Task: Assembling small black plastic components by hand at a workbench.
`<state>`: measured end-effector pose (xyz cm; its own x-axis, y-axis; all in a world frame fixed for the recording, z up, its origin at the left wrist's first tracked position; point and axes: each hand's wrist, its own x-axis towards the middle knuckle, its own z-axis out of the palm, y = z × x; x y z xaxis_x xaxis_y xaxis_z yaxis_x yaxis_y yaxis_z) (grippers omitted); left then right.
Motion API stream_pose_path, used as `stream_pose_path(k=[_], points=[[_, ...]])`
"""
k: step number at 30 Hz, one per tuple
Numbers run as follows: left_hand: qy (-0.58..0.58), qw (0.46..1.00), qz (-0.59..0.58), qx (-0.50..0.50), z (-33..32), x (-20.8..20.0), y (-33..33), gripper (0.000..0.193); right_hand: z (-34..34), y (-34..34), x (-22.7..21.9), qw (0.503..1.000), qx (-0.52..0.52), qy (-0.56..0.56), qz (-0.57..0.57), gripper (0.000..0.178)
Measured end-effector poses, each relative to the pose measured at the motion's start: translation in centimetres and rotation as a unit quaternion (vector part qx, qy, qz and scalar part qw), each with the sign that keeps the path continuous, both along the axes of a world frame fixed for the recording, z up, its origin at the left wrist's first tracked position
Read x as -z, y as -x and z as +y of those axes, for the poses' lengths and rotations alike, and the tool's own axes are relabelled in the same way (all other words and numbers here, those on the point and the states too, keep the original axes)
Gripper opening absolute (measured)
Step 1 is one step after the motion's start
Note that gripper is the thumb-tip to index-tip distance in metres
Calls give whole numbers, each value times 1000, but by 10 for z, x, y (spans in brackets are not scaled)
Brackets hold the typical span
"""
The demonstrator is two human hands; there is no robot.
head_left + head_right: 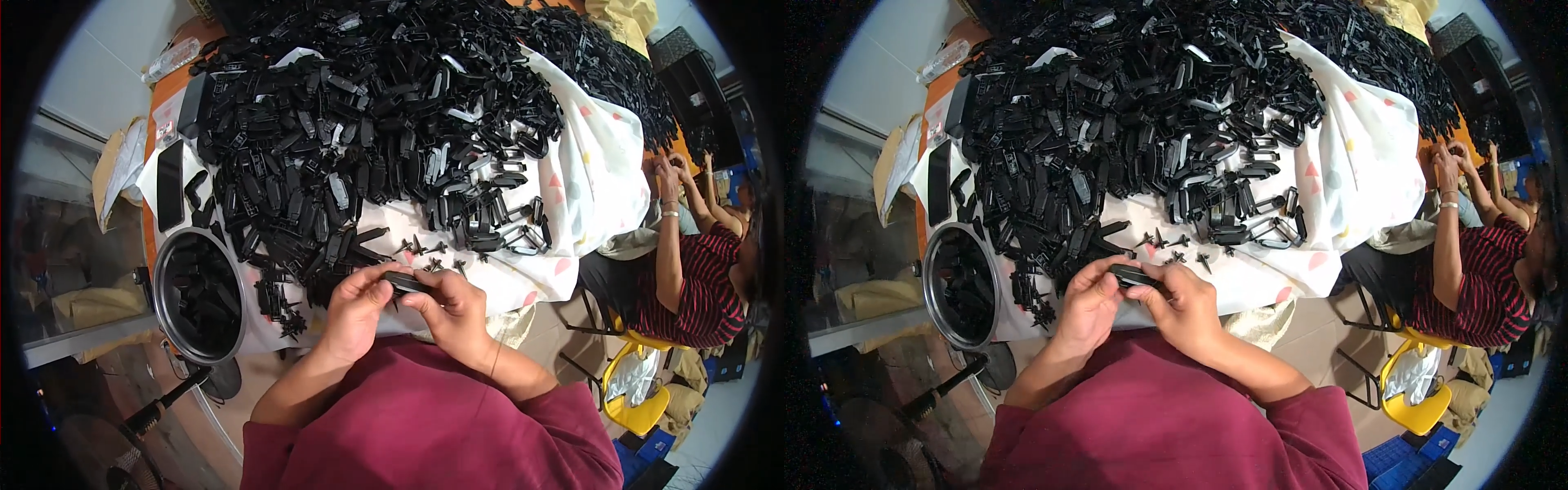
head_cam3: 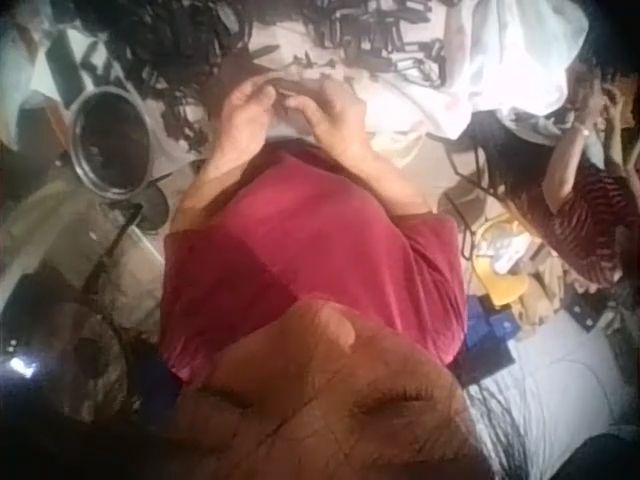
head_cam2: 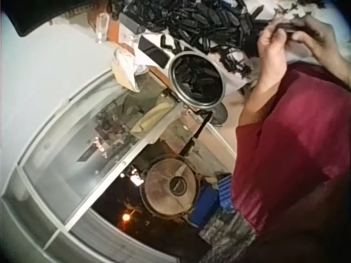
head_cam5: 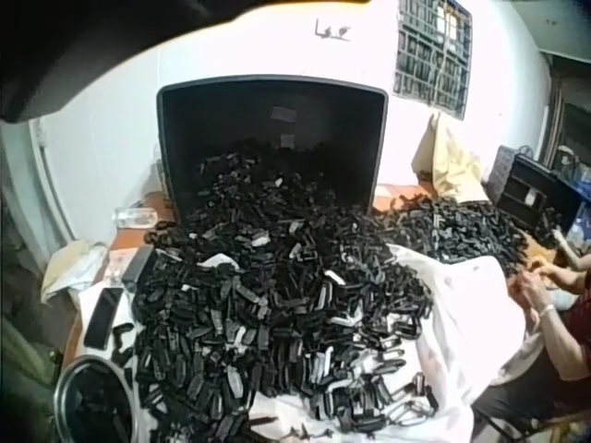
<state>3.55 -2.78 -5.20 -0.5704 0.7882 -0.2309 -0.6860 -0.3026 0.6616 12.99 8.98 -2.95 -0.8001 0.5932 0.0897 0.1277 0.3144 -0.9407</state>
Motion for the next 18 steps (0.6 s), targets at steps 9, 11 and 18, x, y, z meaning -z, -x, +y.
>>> stream_pose_path(k=[9, 11, 18], points=[[105, 985, 127, -55, -3, -16, -1, 35, 8, 4, -9, 984, -83, 160, 12, 23], [20, 994, 98, -37, 1, -12, 1, 35, 12, 0, -10, 983, -104, 151, 7, 22], [191, 938, 241, -158, -8, -5, 37, 22, 47, 11, 5, 957, 1, -279, -81, 25]])
